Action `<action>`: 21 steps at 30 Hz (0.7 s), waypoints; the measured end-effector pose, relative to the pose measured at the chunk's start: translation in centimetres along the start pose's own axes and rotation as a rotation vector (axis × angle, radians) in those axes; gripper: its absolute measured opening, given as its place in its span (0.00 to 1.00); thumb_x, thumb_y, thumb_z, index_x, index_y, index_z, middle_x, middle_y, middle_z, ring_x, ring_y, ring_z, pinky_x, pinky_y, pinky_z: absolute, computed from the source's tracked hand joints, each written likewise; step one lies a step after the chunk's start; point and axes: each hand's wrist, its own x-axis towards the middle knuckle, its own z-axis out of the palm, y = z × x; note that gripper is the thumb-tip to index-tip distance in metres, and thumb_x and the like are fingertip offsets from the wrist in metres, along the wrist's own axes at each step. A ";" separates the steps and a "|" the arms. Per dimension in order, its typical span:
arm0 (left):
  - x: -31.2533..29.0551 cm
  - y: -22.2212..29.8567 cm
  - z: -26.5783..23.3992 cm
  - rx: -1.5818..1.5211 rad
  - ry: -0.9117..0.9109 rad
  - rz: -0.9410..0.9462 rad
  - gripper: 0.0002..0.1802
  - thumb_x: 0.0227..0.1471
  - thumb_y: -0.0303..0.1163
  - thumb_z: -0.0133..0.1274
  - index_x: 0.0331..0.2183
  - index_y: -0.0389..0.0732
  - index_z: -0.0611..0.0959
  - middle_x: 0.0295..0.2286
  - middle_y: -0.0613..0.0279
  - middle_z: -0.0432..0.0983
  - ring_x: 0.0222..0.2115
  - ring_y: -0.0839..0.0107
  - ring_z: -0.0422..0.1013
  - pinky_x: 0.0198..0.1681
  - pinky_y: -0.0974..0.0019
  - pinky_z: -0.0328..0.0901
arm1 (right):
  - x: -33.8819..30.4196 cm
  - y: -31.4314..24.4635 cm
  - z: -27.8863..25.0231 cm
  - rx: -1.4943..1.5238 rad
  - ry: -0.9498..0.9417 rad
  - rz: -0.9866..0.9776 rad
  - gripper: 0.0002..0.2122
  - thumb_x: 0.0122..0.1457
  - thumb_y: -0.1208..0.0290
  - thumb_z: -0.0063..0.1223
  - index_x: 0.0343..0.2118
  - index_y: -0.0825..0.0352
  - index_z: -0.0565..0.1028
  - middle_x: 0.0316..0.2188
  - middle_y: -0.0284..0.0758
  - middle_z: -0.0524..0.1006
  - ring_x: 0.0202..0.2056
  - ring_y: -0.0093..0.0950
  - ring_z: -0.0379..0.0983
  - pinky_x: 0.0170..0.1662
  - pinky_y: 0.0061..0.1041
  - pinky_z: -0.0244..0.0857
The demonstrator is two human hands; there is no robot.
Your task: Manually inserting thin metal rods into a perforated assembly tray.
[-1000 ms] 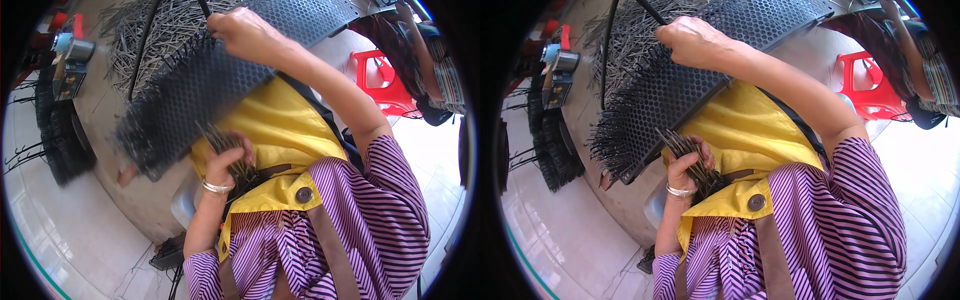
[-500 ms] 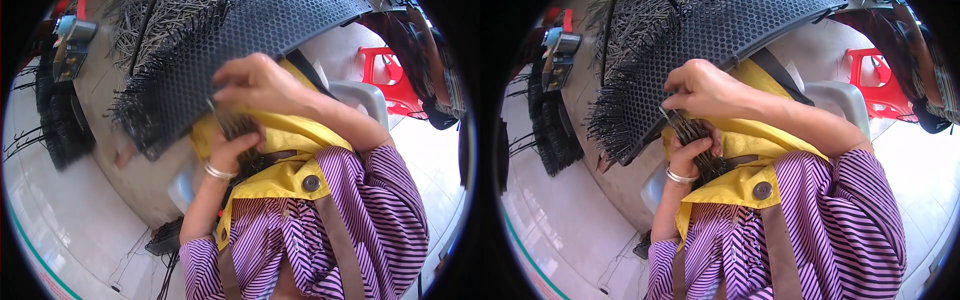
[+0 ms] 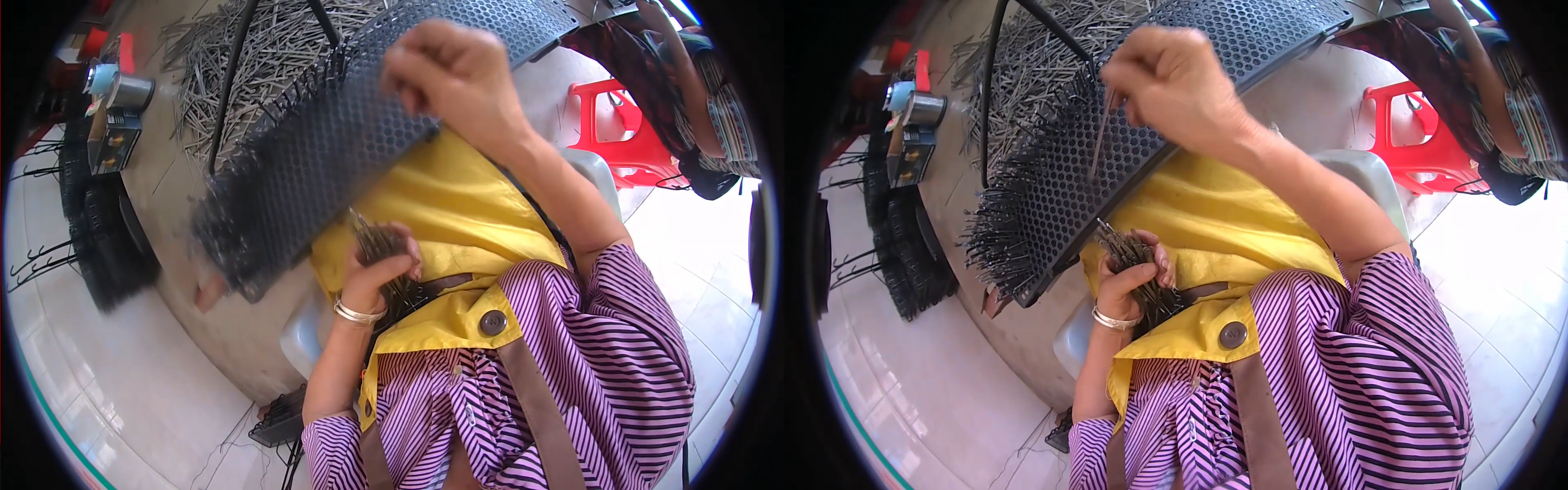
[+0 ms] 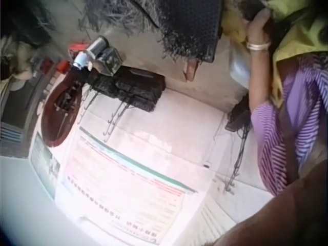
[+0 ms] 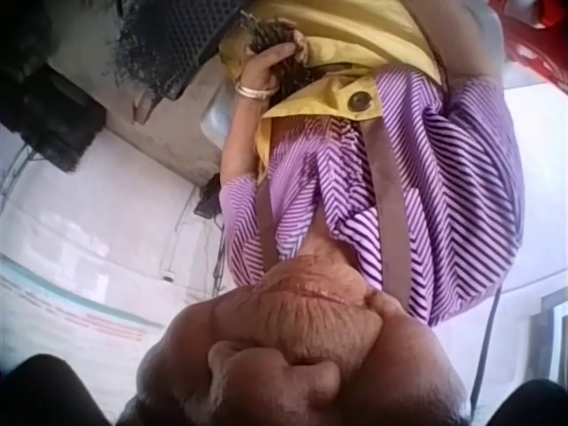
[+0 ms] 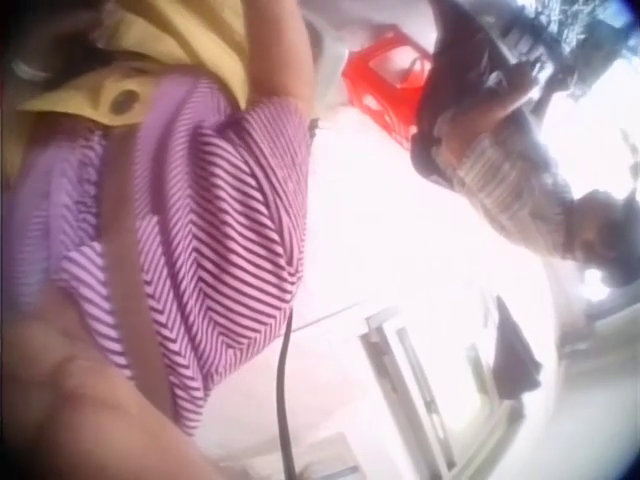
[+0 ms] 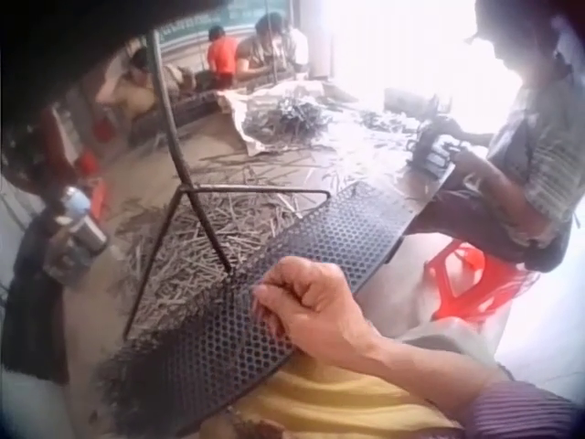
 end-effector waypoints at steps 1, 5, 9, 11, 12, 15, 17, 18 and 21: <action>0.0 0.0 -0.1 0.004 -0.005 -0.002 0.20 0.35 0.21 0.55 0.36 0.35 0.71 0.24 0.54 0.70 0.21 0.66 0.66 0.26 0.67 0.63 | 0.8 0.4 -0.5 -0.001 0.006 -0.002 0.04 0.51 0.76 0.50 0.25 0.71 0.73 0.17 0.31 0.74 0.16 0.18 0.68 0.18 0.17 0.59; 0.0 0.0 0.1 0.016 0.059 0.005 0.19 0.34 0.19 0.54 0.35 0.33 0.72 0.26 0.53 0.71 0.22 0.66 0.68 0.26 0.67 0.64 | 2.8 1.1 -1.5 -0.240 0.289 -0.341 0.03 0.51 0.80 0.47 0.22 0.69 0.68 0.11 0.32 0.67 0.13 0.19 0.65 0.16 0.18 0.58; 0.0 -0.4 0.2 -0.021 0.092 0.068 0.20 0.32 0.19 0.55 0.34 0.32 0.73 0.32 0.49 0.72 0.23 0.66 0.70 0.26 0.68 0.66 | 4.2 2.4 -1.5 -0.231 0.298 -0.458 0.04 0.50 0.80 0.48 0.22 0.69 0.68 0.12 0.34 0.68 0.13 0.22 0.66 0.17 0.21 0.58; 0.0 -0.5 0.0 0.019 0.076 0.065 0.20 0.32 0.19 0.55 0.34 0.32 0.73 0.34 0.48 0.71 0.24 0.66 0.70 0.27 0.68 0.66 | 4.8 2.8 -1.2 -0.283 0.328 -0.568 0.04 0.50 0.80 0.48 0.21 0.69 0.67 0.13 0.36 0.68 0.14 0.26 0.66 0.17 0.23 0.58; 0.1 -0.5 -0.1 0.056 0.060 0.063 0.20 0.32 0.20 0.55 0.35 0.32 0.72 0.35 0.47 0.70 0.24 0.66 0.70 0.27 0.68 0.66 | 5.0 3.0 -1.2 -0.337 0.355 -0.679 0.04 0.49 0.80 0.49 0.21 0.69 0.67 0.14 0.38 0.68 0.15 0.30 0.67 0.18 0.25 0.58; 0.1 -0.6 -0.2 0.058 0.069 0.035 0.20 0.32 0.20 0.55 0.34 0.31 0.73 0.36 0.47 0.70 0.25 0.66 0.70 0.28 0.68 0.65 | 5.6 3.6 -1.0 -0.378 0.311 -0.757 0.05 0.47 0.81 0.49 0.21 0.69 0.66 0.16 0.41 0.67 0.19 0.38 0.66 0.21 0.30 0.58; 0.0 -0.4 0.3 0.052 0.087 0.024 0.18 0.33 0.21 0.55 0.33 0.31 0.73 0.35 0.48 0.70 0.25 0.67 0.70 0.28 0.68 0.65 | 5.9 3.3 -1.1 -0.484 0.304 -0.862 0.05 0.47 0.81 0.49 0.21 0.69 0.65 0.17 0.42 0.66 0.19 0.40 0.66 0.22 0.31 0.58; -0.1 -0.4 0.4 0.047 0.102 0.012 0.17 0.33 0.21 0.54 0.32 0.31 0.74 0.34 0.49 0.71 0.25 0.67 0.70 0.28 0.69 0.65 | 5.9 3.2 -1.1 -0.593 0.298 -0.968 0.05 0.47 0.81 0.49 0.22 0.69 0.65 0.17 0.42 0.66 0.20 0.42 0.65 0.23 0.32 0.58; -0.2 -0.4 0.3 0.038 0.055 -0.068 0.12 0.35 0.21 0.54 0.29 0.31 0.75 0.28 0.52 0.73 0.24 0.68 0.69 0.28 0.68 0.65 | 6.0 2.8 -1.0 -0.614 0.242 -0.967 0.05 0.47 0.82 0.48 0.23 0.70 0.64 0.18 0.43 0.66 0.21 0.43 0.65 0.23 0.34 0.58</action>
